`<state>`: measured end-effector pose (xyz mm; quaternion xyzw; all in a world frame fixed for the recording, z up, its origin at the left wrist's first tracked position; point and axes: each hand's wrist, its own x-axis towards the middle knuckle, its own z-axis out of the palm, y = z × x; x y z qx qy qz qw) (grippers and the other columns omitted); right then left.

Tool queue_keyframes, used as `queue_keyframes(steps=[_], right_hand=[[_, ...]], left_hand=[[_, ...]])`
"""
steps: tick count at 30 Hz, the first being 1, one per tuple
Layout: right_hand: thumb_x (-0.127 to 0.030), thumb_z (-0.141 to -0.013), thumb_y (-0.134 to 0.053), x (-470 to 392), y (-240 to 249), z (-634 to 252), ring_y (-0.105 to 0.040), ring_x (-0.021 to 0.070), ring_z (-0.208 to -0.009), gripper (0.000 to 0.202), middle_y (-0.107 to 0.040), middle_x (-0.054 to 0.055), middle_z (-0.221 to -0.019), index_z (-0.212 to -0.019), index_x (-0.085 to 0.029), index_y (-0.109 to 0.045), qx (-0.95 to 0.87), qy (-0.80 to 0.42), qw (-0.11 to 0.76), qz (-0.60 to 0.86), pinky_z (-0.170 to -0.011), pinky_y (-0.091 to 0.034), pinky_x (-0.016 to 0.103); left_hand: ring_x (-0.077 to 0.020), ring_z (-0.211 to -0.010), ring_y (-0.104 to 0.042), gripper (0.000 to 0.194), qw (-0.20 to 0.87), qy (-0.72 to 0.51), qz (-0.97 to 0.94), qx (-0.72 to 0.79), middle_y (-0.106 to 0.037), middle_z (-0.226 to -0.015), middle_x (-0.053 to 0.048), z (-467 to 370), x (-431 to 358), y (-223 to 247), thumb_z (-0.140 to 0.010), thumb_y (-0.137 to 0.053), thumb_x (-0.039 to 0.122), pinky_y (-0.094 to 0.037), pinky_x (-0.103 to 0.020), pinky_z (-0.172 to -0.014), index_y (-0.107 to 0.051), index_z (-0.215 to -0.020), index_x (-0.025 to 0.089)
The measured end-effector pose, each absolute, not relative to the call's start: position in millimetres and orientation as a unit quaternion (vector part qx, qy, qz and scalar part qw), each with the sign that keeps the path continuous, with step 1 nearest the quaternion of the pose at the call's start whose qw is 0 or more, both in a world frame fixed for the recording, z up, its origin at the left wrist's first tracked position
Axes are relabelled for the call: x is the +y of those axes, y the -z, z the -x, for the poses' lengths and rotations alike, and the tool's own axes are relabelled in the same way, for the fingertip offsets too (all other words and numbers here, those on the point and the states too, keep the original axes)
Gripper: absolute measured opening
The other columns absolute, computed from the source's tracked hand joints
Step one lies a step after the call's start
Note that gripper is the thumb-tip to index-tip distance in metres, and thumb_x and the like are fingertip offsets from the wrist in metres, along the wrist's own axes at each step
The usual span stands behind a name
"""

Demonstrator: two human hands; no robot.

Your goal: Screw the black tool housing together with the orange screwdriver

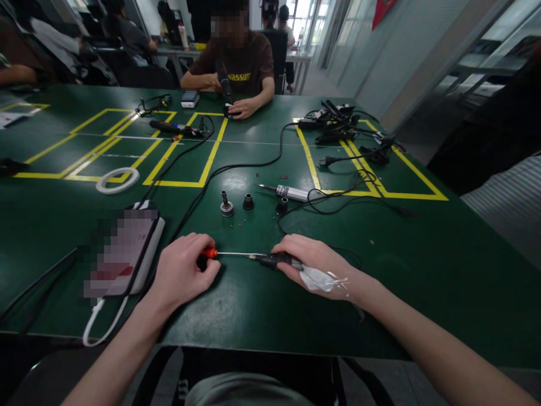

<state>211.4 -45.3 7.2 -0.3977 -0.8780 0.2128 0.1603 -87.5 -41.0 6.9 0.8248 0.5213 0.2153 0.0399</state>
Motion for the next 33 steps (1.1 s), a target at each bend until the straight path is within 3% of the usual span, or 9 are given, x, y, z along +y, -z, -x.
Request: queue_keyframes(steps=[18,33], right_hand=[[-0.023,-0.097,-0.063,-44.1,-11.5,-208.8,-0.069,0.0222,-0.095,0.015,-0.072,0.009,-0.105,-0.111,-0.019,-0.068,-0.88,-0.198,0.148,0.406,-0.084,-0.057,0.035],[-0.023,-0.098,-0.063,-44.2,-12.6,-208.7,-0.069,0.0221,-0.094,0.015,-0.072,0.01,-0.105,-0.111,-0.018,-0.068,-0.881,-0.193,0.142,0.408,-0.082,-0.057,0.035]], left_hand=[[-0.0212,-0.069,-0.063,0.011,0.033,-0.227,-0.847,0.48,-0.066,-0.073,-0.003,84.3,-37.1,-6.7,-0.079,-0.052,0.019,-0.047,-0.033,-0.067,-0.063,-0.079,0.021],[-0.022,-0.076,-0.067,0.016,0.096,-0.274,-0.843,0.453,-0.072,-0.082,-0.004,87.7,-36.1,-7.5,-0.083,-0.053,0.022,-0.053,-0.035,-0.073,-0.068,-0.088,0.02]])
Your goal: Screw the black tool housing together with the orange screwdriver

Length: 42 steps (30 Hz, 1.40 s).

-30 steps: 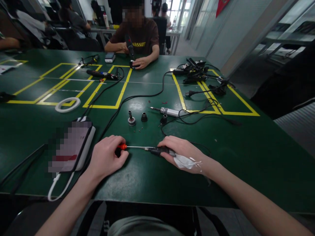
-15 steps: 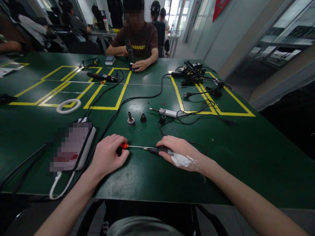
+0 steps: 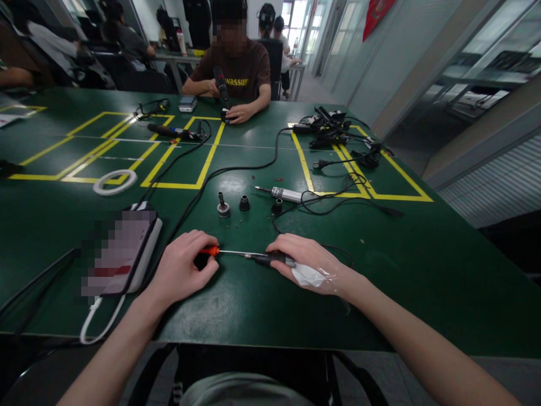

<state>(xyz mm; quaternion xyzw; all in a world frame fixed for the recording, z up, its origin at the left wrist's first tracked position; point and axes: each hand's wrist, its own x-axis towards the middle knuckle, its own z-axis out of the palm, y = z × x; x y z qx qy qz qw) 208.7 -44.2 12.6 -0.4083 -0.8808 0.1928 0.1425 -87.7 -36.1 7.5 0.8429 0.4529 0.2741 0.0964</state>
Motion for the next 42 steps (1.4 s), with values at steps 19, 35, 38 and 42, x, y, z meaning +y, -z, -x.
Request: queue_keyframes(steps=[19,35,38,42], right_hand=[[-0.024,-0.098,-0.064,-42.9,-9.7,-214.7,-0.068,0.0201,-0.092,0.015,-0.071,0.009,-0.103,-0.111,-0.018,-0.068,-0.883,-0.206,0.145,0.397,-0.083,-0.056,0.032],[-0.024,-0.098,-0.064,-40.2,-9.3,-218.5,-0.067,0.0196,-0.09,0.012,-0.071,0.008,-0.101,-0.109,-0.018,-0.068,-0.882,-0.215,0.15,0.392,-0.081,-0.054,0.032],[-0.024,-0.098,-0.064,-39.7,-9.0,-218.9,-0.067,0.0197,-0.09,0.013,-0.071,0.008,-0.101,-0.109,-0.018,-0.069,-0.881,-0.215,0.147,0.394,-0.081,-0.054,0.032],[-0.024,-0.099,-0.064,-38.9,-7.4,-219.0,-0.068,0.0205,-0.092,0.014,-0.071,0.008,-0.102,-0.11,-0.018,-0.069,-0.881,-0.215,0.146,0.395,-0.083,-0.055,0.033]], left_hand=[[-0.018,-0.074,-0.07,0.017,0.274,-0.329,-0.778,0.46,-0.074,-0.085,-0.005,92.2,-33.6,-11.2,-0.085,-0.064,0.028,-0.056,-0.027,-0.069,-0.075,-0.093,0.018],[-0.0191,-0.085,-0.07,0.021,0.375,-0.323,-0.728,0.475,-0.07,-0.096,-0.005,101.1,-27.6,-9.6,-0.073,-0.081,0.037,-0.059,-0.032,-0.083,-0.075,-0.083,0.02],[-0.0202,-0.08,-0.071,0.028,0.411,-0.316,-0.689,0.506,-0.073,-0.088,-0.005,100.4,-27.8,-12.2,-0.069,-0.086,0.042,-0.06,-0.032,-0.078,-0.074,-0.081,0.019],[-0.0206,-0.074,-0.07,0.035,0.449,-0.327,-0.634,0.539,-0.077,-0.081,-0.006,97.4,-28.6,-16.6,-0.065,-0.089,0.045,-0.058,-0.03,-0.068,-0.073,-0.081,0.018]])
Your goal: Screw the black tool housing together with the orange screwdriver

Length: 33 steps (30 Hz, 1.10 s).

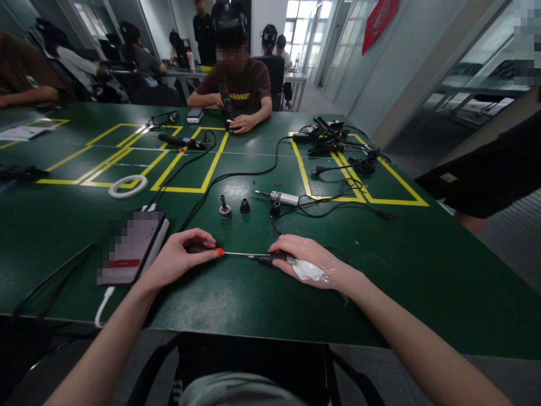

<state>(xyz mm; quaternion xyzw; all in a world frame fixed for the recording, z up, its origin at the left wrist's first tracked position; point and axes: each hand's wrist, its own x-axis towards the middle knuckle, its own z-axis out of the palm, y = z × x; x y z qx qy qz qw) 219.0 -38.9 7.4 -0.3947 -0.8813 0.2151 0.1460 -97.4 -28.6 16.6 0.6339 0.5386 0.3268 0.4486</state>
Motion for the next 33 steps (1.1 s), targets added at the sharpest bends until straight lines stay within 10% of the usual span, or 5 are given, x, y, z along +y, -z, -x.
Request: queue_keyframes(steps=[7,16,33], right_hand=[[-0.024,-0.098,-0.065,-39.6,-8.3,-218.6,-0.069,0.0206,-0.093,0.014,-0.072,0.008,-0.102,-0.111,-0.018,-0.069,-0.884,-0.209,0.15,0.391,-0.084,-0.056,0.033],[-0.024,-0.099,-0.064,-40.1,-8.1,-218.7,-0.068,0.0202,-0.093,0.014,-0.071,0.008,-0.103,-0.111,-0.018,-0.068,-0.885,-0.207,0.146,0.391,-0.084,-0.055,0.032],[-0.024,-0.098,-0.063,-40.3,-9.8,-218.7,-0.068,0.0206,-0.093,0.015,-0.072,0.009,-0.103,-0.111,-0.019,-0.069,-0.882,-0.213,0.142,0.395,-0.085,-0.055,0.033]], left_hand=[[-0.0107,-0.044,-0.049,0.04,0.475,-0.336,-0.588,0.563,-0.066,-0.058,0.0,87.7,-27.9,-14.9,-0.074,-0.079,0.055,-0.034,-0.021,-0.042,-0.07,-0.084,0.017],[-0.0112,-0.054,-0.055,0.03,0.5,-0.345,-0.587,0.536,-0.067,-0.068,0.001,91.2,-28.9,-20.1,-0.063,-0.084,0.036,-0.045,-0.023,-0.054,-0.066,-0.08,0.019],[-0.0132,-0.054,-0.052,0.042,0.395,-0.332,-0.632,0.578,-0.062,-0.06,0.0,85.8,-27.7,-15.4,-0.08,-0.069,0.059,-0.037,-0.021,-0.048,-0.073,-0.076,0.017]])
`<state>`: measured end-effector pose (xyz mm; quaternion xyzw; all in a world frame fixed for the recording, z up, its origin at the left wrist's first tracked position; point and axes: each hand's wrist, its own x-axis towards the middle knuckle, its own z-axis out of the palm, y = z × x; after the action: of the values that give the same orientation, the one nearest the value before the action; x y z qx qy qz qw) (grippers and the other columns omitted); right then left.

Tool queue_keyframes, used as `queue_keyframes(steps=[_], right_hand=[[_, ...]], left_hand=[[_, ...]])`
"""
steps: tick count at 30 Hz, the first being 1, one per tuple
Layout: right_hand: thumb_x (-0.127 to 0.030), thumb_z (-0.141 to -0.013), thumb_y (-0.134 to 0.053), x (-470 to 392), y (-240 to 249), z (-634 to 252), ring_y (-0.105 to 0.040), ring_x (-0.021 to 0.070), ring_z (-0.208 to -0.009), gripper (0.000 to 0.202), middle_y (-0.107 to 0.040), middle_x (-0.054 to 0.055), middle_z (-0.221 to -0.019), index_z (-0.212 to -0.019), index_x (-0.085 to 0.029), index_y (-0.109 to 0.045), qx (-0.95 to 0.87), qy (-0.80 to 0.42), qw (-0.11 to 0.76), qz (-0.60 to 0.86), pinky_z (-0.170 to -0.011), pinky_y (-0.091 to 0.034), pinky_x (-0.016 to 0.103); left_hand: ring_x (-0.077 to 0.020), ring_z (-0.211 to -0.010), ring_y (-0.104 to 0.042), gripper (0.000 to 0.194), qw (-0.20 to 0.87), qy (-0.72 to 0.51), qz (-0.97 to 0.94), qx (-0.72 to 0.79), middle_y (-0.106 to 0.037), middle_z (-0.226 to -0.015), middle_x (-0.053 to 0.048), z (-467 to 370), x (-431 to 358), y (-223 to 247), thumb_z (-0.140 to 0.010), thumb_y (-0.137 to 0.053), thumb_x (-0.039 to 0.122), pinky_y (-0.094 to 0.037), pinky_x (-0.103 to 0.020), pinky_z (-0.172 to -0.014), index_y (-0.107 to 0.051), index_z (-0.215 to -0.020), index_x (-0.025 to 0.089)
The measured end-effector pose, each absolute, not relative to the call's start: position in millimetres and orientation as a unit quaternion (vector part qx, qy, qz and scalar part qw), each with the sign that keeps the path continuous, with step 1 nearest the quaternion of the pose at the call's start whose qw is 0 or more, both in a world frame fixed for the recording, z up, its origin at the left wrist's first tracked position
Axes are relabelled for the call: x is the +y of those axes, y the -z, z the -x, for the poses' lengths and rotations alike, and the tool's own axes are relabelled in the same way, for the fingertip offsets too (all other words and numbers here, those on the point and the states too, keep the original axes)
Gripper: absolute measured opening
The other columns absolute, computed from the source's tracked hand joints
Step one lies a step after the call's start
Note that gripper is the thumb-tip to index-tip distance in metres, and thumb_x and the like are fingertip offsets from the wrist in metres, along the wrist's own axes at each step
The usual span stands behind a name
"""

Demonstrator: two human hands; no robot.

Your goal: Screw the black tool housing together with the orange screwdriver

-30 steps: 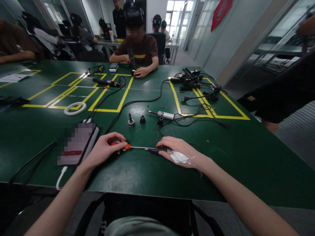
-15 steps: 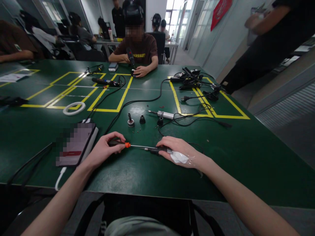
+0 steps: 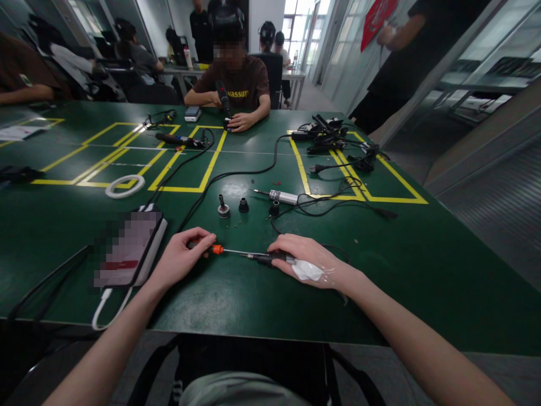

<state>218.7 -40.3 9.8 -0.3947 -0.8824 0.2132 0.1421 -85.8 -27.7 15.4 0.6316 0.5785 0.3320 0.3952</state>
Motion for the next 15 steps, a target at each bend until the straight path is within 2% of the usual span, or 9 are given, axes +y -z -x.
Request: queue_keyframes(steps=[2,7,11,15], right_hand=[[-0.024,-0.099,-0.063,-40.5,-9.5,-218.6,-0.068,0.0203,-0.092,0.015,-0.072,0.008,-0.103,-0.111,-0.019,-0.069,-0.883,-0.213,0.14,0.395,-0.085,-0.055,0.033],[-0.025,-0.099,-0.063,-40.2,-6.4,-218.9,-0.068,0.0203,-0.093,0.016,-0.071,0.008,-0.102,-0.111,-0.018,-0.069,-0.883,-0.212,0.147,0.393,-0.085,-0.055,0.033],[-0.026,-0.099,-0.063,-40.1,-7.4,-219.0,-0.068,0.0204,-0.092,0.016,-0.071,0.009,-0.103,-0.111,-0.018,-0.069,-0.883,-0.209,0.149,0.393,-0.084,-0.055,0.033],[-0.025,-0.099,-0.062,-40.2,-10.6,-218.7,-0.068,0.0205,-0.092,0.015,-0.072,0.009,-0.103,-0.11,-0.018,-0.069,-0.883,-0.208,0.142,0.397,-0.083,-0.055,0.033]], left_hand=[[-0.0136,-0.057,-0.053,0.038,0.406,-0.327,-0.639,0.566,-0.064,-0.064,-0.001,86.9,-27.8,-16.8,-0.08,-0.069,0.055,-0.038,-0.022,-0.05,-0.073,-0.078,0.017],[-0.0105,-0.051,-0.044,0.028,0.442,-0.322,-0.637,0.543,-0.059,-0.065,0.002,91.5,-28.6,-19.0,-0.076,-0.069,0.045,-0.034,-0.022,-0.049,-0.072,-0.085,0.018],[-0.012,-0.055,-0.05,0.025,0.441,-0.311,-0.645,0.542,-0.065,-0.072,0.0,93.2,-28.5,-20.1,-0.071,-0.074,0.04,-0.04,-0.022,-0.051,-0.072,-0.084,0.019],[-0.0129,-0.057,-0.055,0.027,0.452,-0.314,-0.636,0.54,-0.071,-0.078,-0.003,92.9,-28.5,-21.5,-0.07,-0.078,0.042,-0.046,-0.024,-0.054,-0.07,-0.081,0.019]])
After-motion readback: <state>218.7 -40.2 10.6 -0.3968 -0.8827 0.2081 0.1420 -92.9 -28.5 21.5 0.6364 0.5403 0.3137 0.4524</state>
